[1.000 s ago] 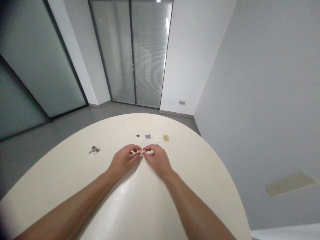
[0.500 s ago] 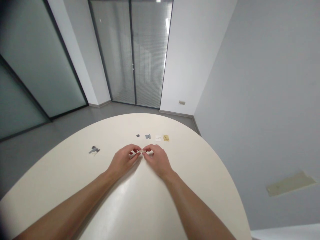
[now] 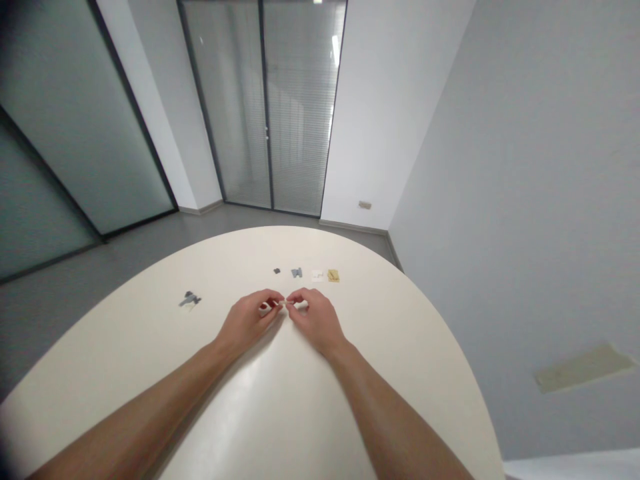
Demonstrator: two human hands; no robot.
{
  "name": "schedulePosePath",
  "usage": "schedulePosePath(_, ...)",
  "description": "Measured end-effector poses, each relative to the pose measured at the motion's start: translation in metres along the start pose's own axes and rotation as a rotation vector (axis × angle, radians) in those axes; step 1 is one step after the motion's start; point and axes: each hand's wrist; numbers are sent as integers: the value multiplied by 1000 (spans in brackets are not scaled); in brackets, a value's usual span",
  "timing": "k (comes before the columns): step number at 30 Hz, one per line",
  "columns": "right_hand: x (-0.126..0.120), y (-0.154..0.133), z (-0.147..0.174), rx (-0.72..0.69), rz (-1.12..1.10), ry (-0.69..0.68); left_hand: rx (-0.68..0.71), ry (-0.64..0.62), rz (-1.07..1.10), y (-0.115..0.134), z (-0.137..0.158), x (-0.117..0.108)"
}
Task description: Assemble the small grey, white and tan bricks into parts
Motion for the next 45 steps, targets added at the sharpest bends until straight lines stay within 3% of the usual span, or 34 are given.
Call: schedulePosePath(45, -1, -3, 1, 6, -13, -9, 14, 3, -33, -2, 2, 2)
Point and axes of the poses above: each hand's wrist, its own z-axis away from the middle knuckle, its own x-axis out of the palm, y = z × x, and after that the axes turned 10 degrees about x, right-handed
